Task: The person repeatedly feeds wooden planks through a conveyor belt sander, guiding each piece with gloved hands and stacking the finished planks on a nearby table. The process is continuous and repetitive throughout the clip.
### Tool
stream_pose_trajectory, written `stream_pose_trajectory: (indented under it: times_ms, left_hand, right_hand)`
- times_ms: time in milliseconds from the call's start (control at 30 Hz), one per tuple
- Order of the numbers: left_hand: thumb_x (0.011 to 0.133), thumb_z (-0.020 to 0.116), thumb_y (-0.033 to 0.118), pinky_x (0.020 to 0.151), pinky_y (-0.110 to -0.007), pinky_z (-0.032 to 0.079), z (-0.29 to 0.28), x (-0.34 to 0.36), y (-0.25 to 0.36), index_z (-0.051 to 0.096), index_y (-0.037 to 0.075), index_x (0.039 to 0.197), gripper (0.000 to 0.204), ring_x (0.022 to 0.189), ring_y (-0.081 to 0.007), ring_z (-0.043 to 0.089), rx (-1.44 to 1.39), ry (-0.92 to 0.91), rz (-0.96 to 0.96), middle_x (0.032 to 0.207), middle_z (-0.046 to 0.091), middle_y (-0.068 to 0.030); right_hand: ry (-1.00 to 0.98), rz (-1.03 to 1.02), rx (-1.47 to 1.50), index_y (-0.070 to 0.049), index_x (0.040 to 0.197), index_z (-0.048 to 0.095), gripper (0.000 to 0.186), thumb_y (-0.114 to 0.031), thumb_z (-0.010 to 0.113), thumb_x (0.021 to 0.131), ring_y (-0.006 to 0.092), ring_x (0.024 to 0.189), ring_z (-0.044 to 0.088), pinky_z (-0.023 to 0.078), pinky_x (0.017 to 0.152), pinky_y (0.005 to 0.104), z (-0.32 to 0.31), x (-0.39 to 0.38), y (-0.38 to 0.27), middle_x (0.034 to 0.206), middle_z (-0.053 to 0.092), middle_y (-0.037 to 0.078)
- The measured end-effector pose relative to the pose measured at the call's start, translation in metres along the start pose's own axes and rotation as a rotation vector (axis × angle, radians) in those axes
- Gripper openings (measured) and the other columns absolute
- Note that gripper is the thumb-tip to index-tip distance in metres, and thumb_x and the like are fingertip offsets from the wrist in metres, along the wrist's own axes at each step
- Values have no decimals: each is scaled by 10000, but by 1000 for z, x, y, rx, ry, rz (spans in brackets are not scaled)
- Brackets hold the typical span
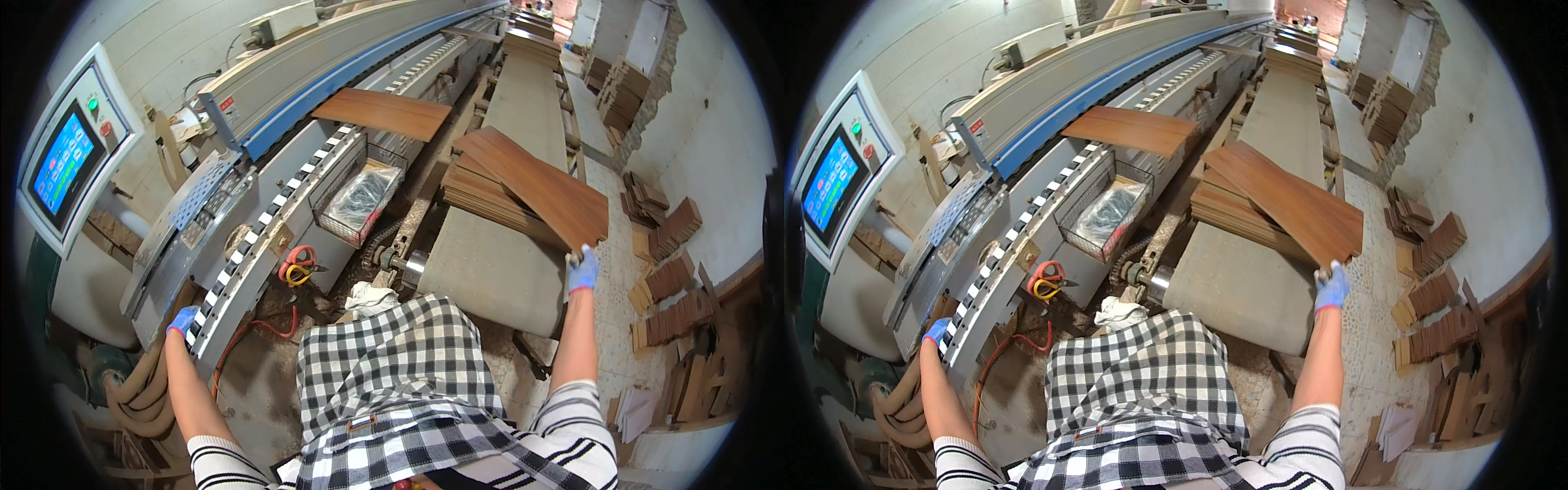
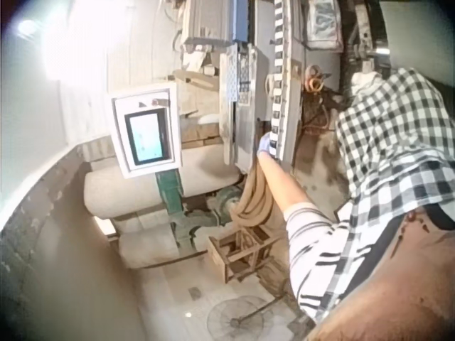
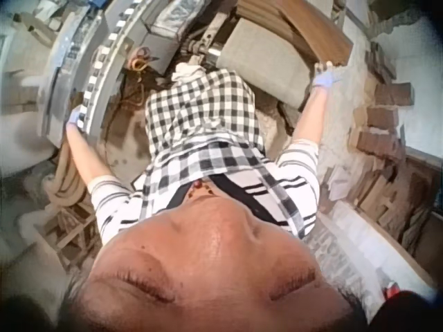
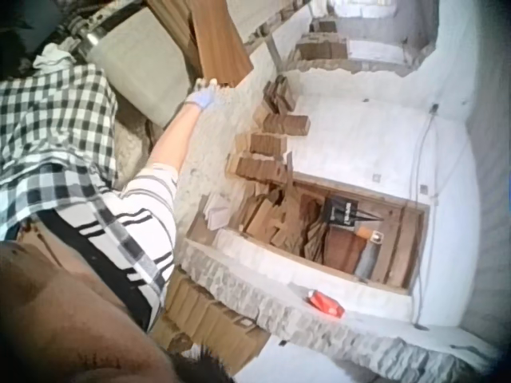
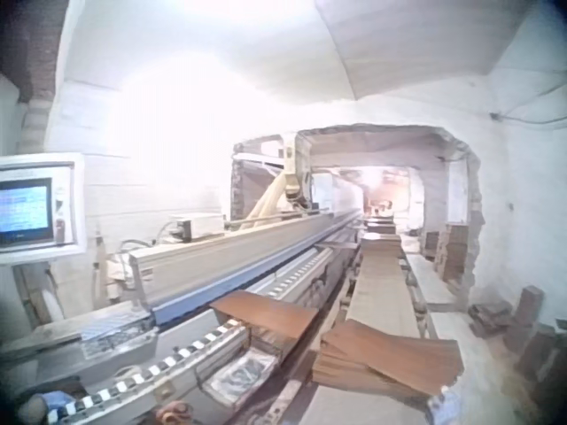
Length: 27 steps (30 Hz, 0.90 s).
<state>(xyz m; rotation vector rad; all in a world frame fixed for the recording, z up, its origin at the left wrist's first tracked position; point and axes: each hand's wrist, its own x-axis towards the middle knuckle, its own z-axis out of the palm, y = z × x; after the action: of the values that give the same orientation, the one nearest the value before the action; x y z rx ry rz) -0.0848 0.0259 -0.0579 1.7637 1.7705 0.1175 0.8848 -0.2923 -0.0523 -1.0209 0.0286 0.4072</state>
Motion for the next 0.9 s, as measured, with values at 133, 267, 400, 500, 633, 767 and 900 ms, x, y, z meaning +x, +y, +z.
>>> stream_pose_trajectory:
  times_ms: [133, 267, 400, 500, 633, 767, 900]
  left_hand:
    - [874, 471, 308, 839, -332, 426, 8, -13, 60, 617, 36, 1044, 353, 896, -177, 567, 50, -37, -14, 980, 642, -88]
    - [853, 513, 328, 851, -338, 421, 6, -21, 66, 622, 27, 1037, 369, 923, -219, 573, -18, 11, -15, 1013, 638, -105]
    - [832, 546, 339, 823, -332, 427, 5, -32, 81, 636, 33, 1005, 363, 860, -195, 562, -134, -22, -33, 940, 642, -95]
    - [824, 520, 344, 796, -346, 430, 6, -35, 84, 646, 67, 988, 345, 840, -196, 559, -81, -6, -16, 928, 640, -97]
    - [802, 534, 421, 807, -352, 435, 7, -44, 117, 651, 84, 1014, 414, 871, -210, 574, -88, -35, -119, 967, 641, -103]
    - [816, 535, 409, 752, -332, 445, 6, -42, 102, 658, 77, 969, 386, 781, -177, 563, 49, 42, -20, 877, 648, -67]
    - [819, 486, 463, 862, -387, 420, 7, -41, 108, 619, 39, 1036, 494, 999, -326, 563, 53, 4, 10, 1061, 607, -167]
  right_hand:
    - [-172, 179, 155, -132, 871, 531, 160, -232, 595, 763, 145, 471, 442, 491, 678, 400, -5, -85, -2, 643, 531, 11]
    - [-200, 311, 31, -88, 943, 539, 217, -204, 634, 785, 170, 551, 520, 506, 716, 411, 11, -141, 6, 717, 574, 53]
    - [-501, 325, -13, -24, 1051, 531, 312, -171, 623, 791, 197, 713, 602, 502, 764, 383, 31, -197, 12, 871, 614, 113]
    - [-562, 364, -7, 1, 1047, 525, 313, -161, 602, 791, 205, 709, 609, 509, 769, 390, 29, -230, 13, 859, 613, 126]
    - [-585, 478, -6, 31, 1009, 526, 315, -138, 596, 753, 237, 672, 616, 517, 765, 424, 36, -268, 14, 823, 620, 159]
    - [-675, 585, -65, 59, 1080, 477, 424, -123, 582, 712, 278, 677, 612, 518, 748, 451, 71, -304, 32, 799, 613, 182]
    - [-927, 708, -92, 44, 1115, 456, 470, -114, 604, 698, 281, 748, 609, 517, 748, 428, 121, -349, 48, 896, 594, 182]
